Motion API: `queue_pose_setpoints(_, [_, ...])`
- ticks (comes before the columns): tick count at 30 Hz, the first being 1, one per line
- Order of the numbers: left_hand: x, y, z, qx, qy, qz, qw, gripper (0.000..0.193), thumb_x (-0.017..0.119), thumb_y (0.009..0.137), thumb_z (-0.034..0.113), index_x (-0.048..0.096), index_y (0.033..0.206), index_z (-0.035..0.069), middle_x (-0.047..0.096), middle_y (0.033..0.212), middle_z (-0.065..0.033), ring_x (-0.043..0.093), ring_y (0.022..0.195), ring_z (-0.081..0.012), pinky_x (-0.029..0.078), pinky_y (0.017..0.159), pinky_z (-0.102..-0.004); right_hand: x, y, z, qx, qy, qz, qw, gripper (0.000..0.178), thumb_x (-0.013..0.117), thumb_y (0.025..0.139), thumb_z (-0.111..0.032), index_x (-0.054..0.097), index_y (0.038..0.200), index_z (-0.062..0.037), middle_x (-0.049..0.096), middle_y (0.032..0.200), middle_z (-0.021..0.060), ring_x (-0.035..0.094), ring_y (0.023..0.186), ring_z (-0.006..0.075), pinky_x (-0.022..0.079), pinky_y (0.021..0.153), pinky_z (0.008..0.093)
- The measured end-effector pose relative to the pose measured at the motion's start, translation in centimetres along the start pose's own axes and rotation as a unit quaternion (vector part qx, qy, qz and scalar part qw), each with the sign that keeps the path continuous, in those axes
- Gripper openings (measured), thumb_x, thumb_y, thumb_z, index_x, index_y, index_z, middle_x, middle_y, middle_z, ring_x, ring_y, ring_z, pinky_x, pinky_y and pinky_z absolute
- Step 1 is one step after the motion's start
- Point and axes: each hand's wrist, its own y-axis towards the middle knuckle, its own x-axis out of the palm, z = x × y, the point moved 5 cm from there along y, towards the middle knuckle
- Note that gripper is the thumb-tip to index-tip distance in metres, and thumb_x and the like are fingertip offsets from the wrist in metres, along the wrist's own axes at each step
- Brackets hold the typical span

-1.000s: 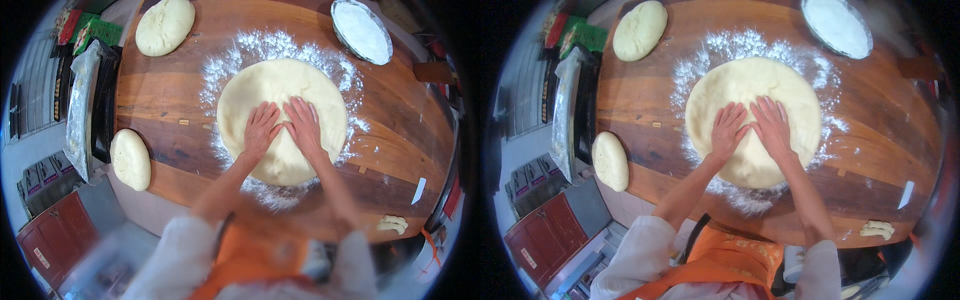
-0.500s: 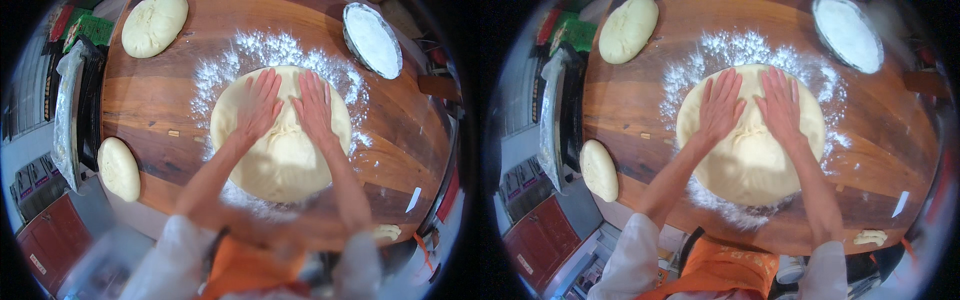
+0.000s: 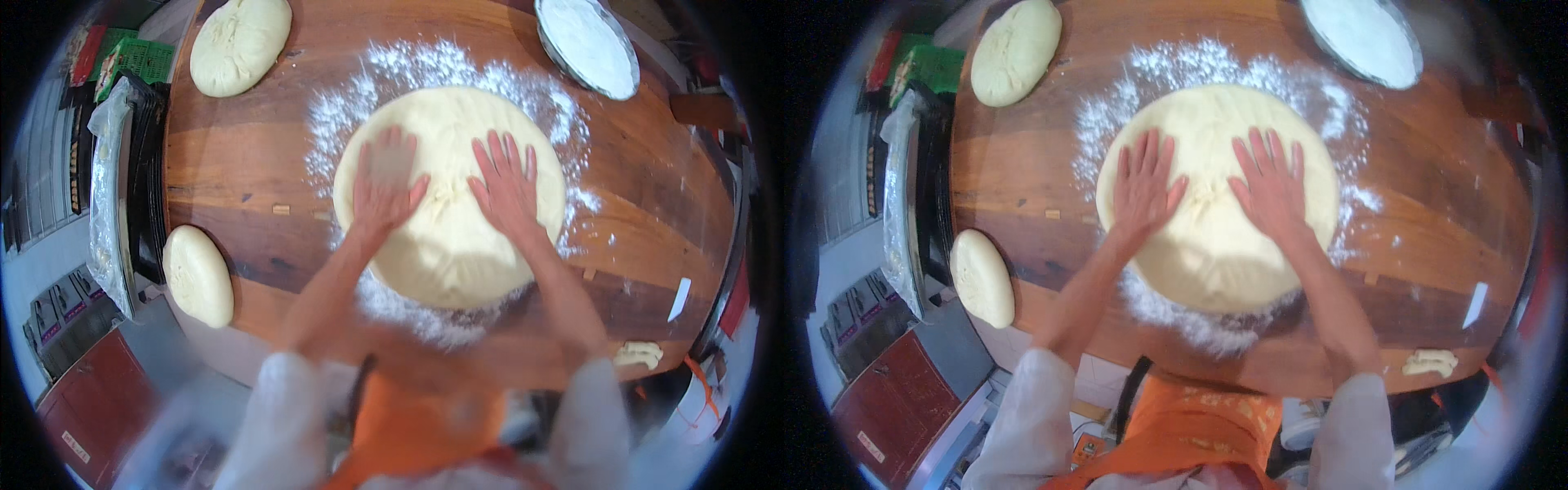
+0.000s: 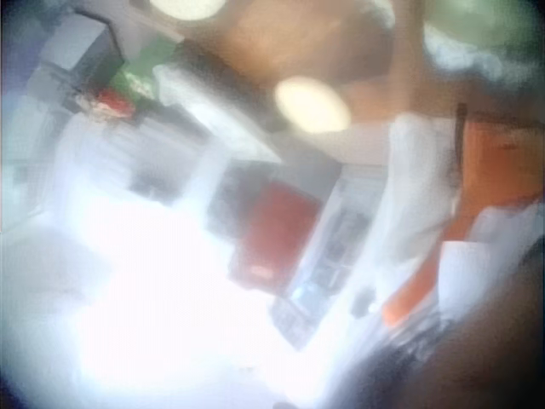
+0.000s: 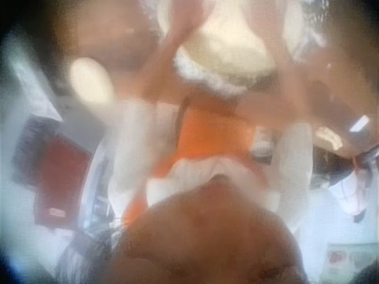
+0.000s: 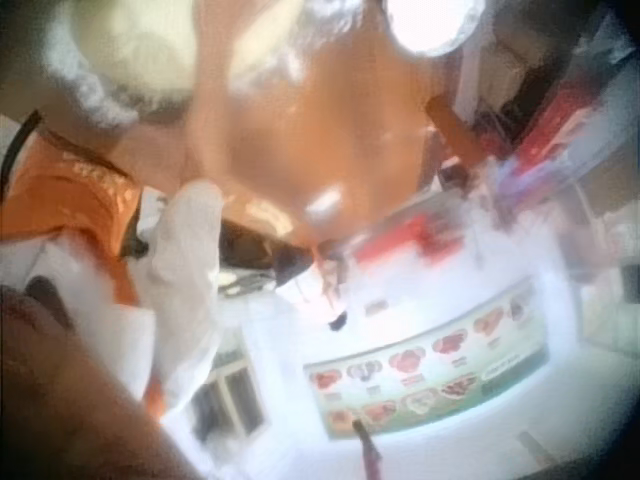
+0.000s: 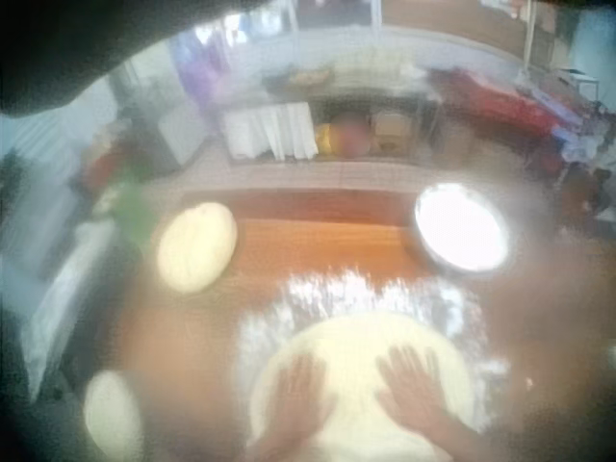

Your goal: The person kneads a large dough ball by hand on a wooden table, scatters flour onto the surface, flattens the dough, and uses a rolling pin to roll it into a large circle.

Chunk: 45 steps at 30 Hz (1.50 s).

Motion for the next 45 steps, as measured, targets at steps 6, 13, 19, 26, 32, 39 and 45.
queue_pose_setpoints(6, [-1.7,-1.7,-1.2,-0.034,0.037,0.020,0.999,0.064,0.045,0.088,0.038,0.025,0.140,0.006,0.021,0.145,-0.0179,0.015,0.136,-0.0311,0.009,0.110,-0.0455,-2.8,-1.5,1.3,0.016,0.043,0.046,0.998,0.056,0.046,0.089,-0.034,0.030,0.139,-0.0134,0.022,0.145,0.0134,0.018,0.135,0.0286,0.008,0.109,0.0493])
queue_pose_setpoints(13, [-0.5,-5.3,-0.5,-0.043,0.030,0.014,0.999,0.067,0.043,0.088,0.039,0.023,0.138,-0.001,0.021,0.145,-0.0195,0.015,0.136,-0.0336,0.009,0.110,-0.0453,0.2,-6.2,5.5,0.094,-0.002,0.073,0.993,0.063,0.045,0.089,-0.041,0.027,0.139,-0.0074,0.021,0.145,0.0166,0.016,0.136,0.0276,0.006,0.110,0.0488])
queue_pose_setpoints(19, [0.1,-12.9,1.1,-0.012,0.005,-0.018,1.000,0.067,0.049,0.086,0.037,0.028,0.136,-0.001,0.027,0.142,-0.0212,0.022,0.132,-0.0357,0.016,0.108,-0.0482,1.1,-10.8,-0.5,0.054,0.017,0.036,0.998,0.061,0.046,0.088,-0.044,0.031,0.138,-0.0112,0.023,0.144,0.0159,0.017,0.135,0.0285,0.010,0.109,0.0499])
queue_pose_setpoints(26, [0.3,-12.5,5.6,0.040,0.056,0.031,0.997,0.057,0.050,0.085,0.029,0.037,0.131,0.000,0.032,0.136,-0.0254,0.030,0.127,-0.0412,0.022,0.104,-0.0526,1.7,-17.2,-1.2,0.119,0.085,0.004,0.989,0.059,0.054,0.078,-0.041,0.041,0.133,-0.0207,0.033,0.141,0.0073,0.025,0.132,0.0290,0.016,0.105,0.0558])
queue_pose_setpoints(32, [4.0,-15.1,5.7,0.121,0.073,-0.065,0.988,0.055,0.036,0.093,0.035,0.029,0.140,0.007,0.018,0.146,-0.0193,0.016,0.135,-0.0365,0.009,0.108,-0.0490,3.0,-19.3,-2.5,0.126,0.111,0.130,0.977,0.047,0.050,0.083,-0.036,0.046,0.127,-0.0200,0.036,0.139,0.0061,0.024,0.133,0.0257,0.020,0.103,0.0542])
queue_pose_setpoints(39, [8.1,-14.9,-0.1,0.076,0.121,-0.124,0.982,0.056,0.028,0.095,0.040,0.029,0.138,0.005,0.026,0.143,-0.0211,0.023,0.131,-0.0389,0.021,0.104,-0.0513,2.7,-32.6,-4.8,0.200,0.292,0.123,0.927,0.039,0.046,0.088,-0.026,0.047,0.123,-0.0098,0.038,0.135,0.0131,0.031,0.128,0.0295,0.028,0.101,0.0508])
queue_pose_setpoints(45, [10.4,-22.9,16.0,0.219,0.090,-0.215,0.947,0.056,0.032,0.094,0.038,0.030,0.137,0.003,0.029,0.141,-0.0216,0.026,0.130,-0.0384,0.022,0.104,-0.0491,15.2,-61.6,-5.6,0.506,0.304,0.110,0.800,0.037,0.043,0.090,-0.025,0.048,0.122,-0.0087,0.044,0.131,0.0130,0.041,0.120,0.0305,0.040,0.095,0.0405])
